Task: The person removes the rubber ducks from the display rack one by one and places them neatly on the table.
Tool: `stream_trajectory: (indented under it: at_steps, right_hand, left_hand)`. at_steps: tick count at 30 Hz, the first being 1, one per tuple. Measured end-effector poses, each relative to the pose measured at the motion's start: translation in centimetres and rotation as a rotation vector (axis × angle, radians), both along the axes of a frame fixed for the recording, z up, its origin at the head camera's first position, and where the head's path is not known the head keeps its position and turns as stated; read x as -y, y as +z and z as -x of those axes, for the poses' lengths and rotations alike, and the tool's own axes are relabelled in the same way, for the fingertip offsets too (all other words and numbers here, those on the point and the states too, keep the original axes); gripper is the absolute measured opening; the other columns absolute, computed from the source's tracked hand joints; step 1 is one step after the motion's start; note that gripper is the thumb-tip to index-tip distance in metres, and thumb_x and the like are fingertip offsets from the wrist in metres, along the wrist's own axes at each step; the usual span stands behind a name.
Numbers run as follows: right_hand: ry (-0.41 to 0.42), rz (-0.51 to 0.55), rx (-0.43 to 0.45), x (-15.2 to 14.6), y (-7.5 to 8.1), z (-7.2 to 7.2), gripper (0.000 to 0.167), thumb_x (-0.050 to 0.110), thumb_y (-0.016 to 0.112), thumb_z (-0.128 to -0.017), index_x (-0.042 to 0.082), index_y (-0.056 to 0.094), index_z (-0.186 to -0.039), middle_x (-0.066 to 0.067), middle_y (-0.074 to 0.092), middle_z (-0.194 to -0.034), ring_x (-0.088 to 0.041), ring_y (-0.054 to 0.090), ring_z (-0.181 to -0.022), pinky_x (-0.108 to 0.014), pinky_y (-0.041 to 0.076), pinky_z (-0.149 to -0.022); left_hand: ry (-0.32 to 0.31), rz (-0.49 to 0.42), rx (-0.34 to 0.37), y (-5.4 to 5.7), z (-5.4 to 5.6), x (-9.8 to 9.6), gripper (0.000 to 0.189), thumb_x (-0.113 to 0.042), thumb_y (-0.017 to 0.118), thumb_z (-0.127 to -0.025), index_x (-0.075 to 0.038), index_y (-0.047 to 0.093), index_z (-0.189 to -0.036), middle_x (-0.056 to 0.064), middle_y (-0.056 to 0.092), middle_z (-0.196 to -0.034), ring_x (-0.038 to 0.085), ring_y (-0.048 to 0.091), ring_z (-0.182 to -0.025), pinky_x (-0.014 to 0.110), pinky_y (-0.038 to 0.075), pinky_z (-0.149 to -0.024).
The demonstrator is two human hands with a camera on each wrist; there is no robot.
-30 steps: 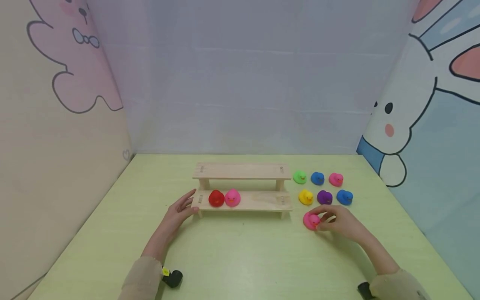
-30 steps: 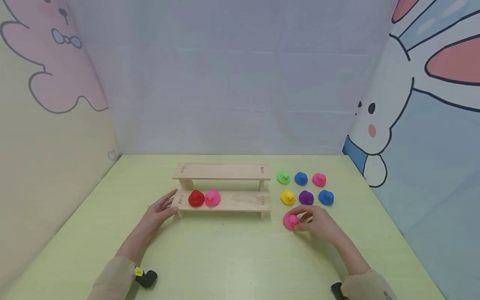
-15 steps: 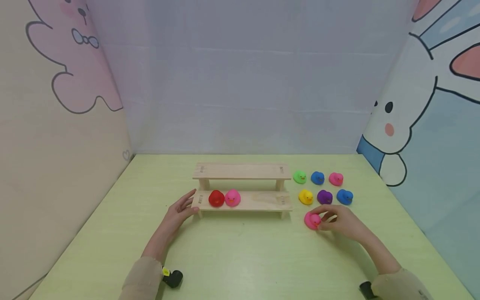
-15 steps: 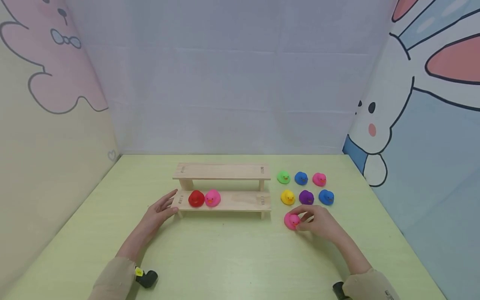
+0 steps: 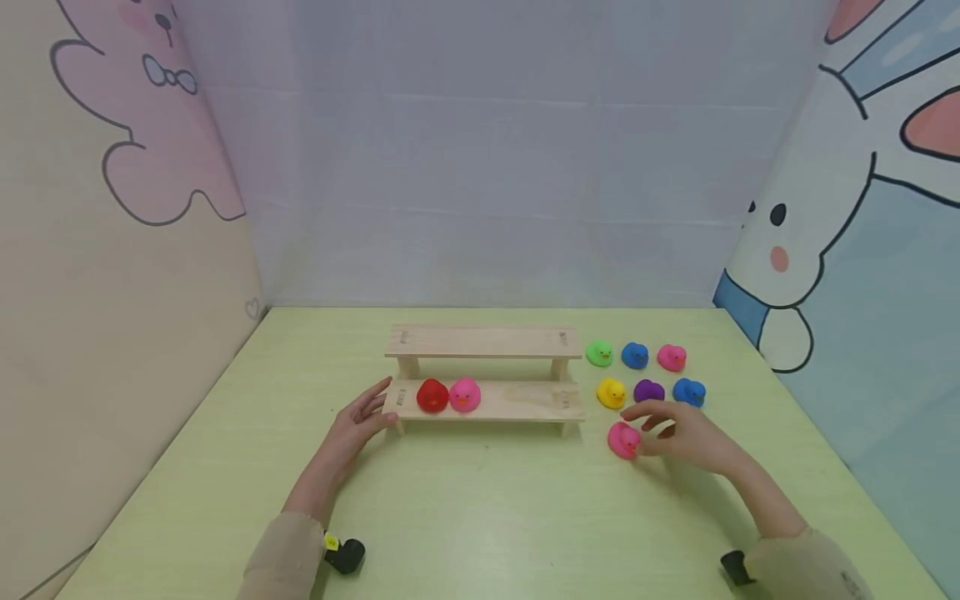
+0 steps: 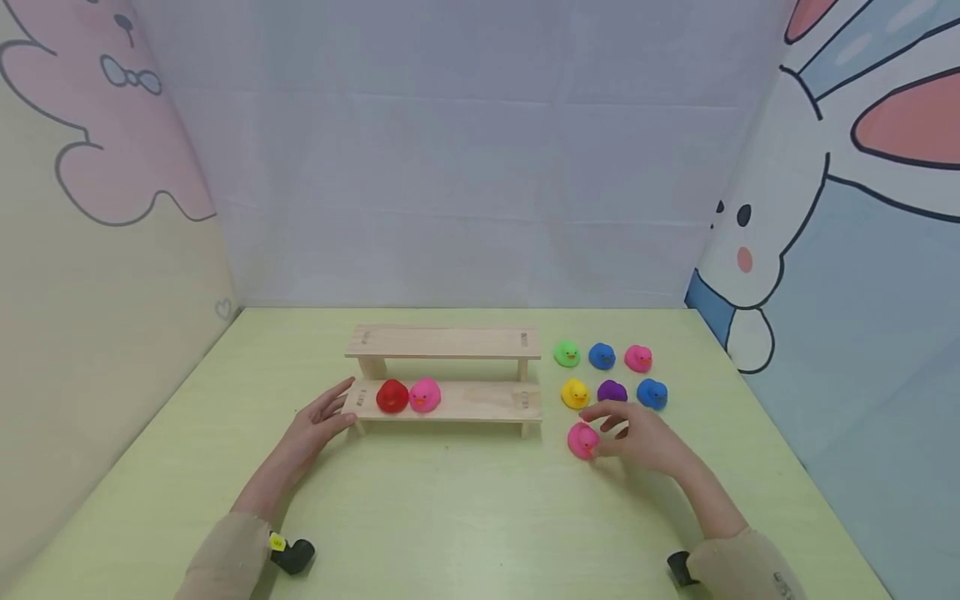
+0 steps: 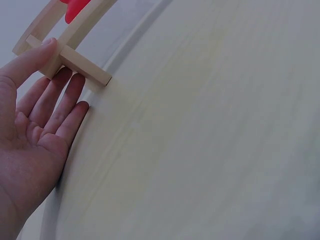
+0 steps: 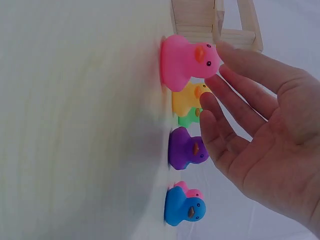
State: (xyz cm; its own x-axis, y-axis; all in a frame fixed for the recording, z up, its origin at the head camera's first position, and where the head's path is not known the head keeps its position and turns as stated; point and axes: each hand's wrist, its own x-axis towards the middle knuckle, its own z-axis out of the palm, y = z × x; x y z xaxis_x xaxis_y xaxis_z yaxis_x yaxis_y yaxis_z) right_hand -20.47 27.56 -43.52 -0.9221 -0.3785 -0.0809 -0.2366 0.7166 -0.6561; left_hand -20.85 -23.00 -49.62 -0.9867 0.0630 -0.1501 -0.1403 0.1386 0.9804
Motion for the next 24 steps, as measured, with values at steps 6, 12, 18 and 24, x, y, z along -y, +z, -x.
stream_trajectory:
  at_steps: [6, 12, 18, 24]
  right_hand:
    - [0.005, -0.022, -0.051, 0.2, 1.7, 0.2, 0.044, 0.020, 0.077, -0.085, 0.009, 0.065, -0.126, -0.014, 0.066, -0.124, -0.027, 0.059, -0.107, -0.023, 0.057, -0.081]
    - [0.032, -0.008, -0.115, 0.2, 2.8, 0.9, 0.046, 0.019, 0.077, -0.086, 0.010, 0.064, -0.129, -0.015, 0.066, -0.123, -0.030, 0.060, -0.104, -0.024, 0.057, -0.081]
    - [0.023, -0.004, -0.119, 0.4, 3.4, 1.5, 0.046, 0.015, 0.076, -0.086, 0.009, 0.063, -0.129, -0.016, 0.065, -0.121, -0.032, 0.061, -0.104, -0.016, 0.055, -0.079]
    - [0.035, 0.026, -0.131, 1.4, 4.3, 1.5, 0.045, 0.015, 0.076, -0.086, 0.011, 0.063, -0.129, -0.017, 0.064, -0.126, -0.033, 0.062, -0.106, -0.013, 0.055, -0.077]
  left_hand:
    - [-0.001, 0.008, -0.010, 0.0, 0.1, 0.1, 0.070, -0.029, 0.069, -0.093, -0.031, 0.035, -0.153, 0.011, 0.042, -0.156, 0.029, 0.038, -0.145, 0.055, 0.025, -0.124]
    - [-0.003, 0.013, -0.014, 0.0, 0.1, 0.1, 0.070, -0.029, 0.069, -0.092, -0.030, 0.035, -0.153, 0.011, 0.042, -0.155, 0.029, 0.039, -0.145, 0.054, 0.026, -0.124]
    - [-0.008, -0.002, -0.016, -0.1, 0.1, 0.1, 0.069, -0.027, 0.069, -0.092, -0.030, 0.036, -0.153, 0.011, 0.043, -0.155, 0.028, 0.039, -0.145, 0.054, 0.026, -0.124]
    - [0.000, -0.009, -0.019, -0.2, 0.0, 0.1, 0.069, -0.026, 0.070, -0.092, -0.030, 0.037, -0.153, 0.010, 0.044, -0.154, 0.027, 0.040, -0.144, 0.053, 0.027, -0.124]
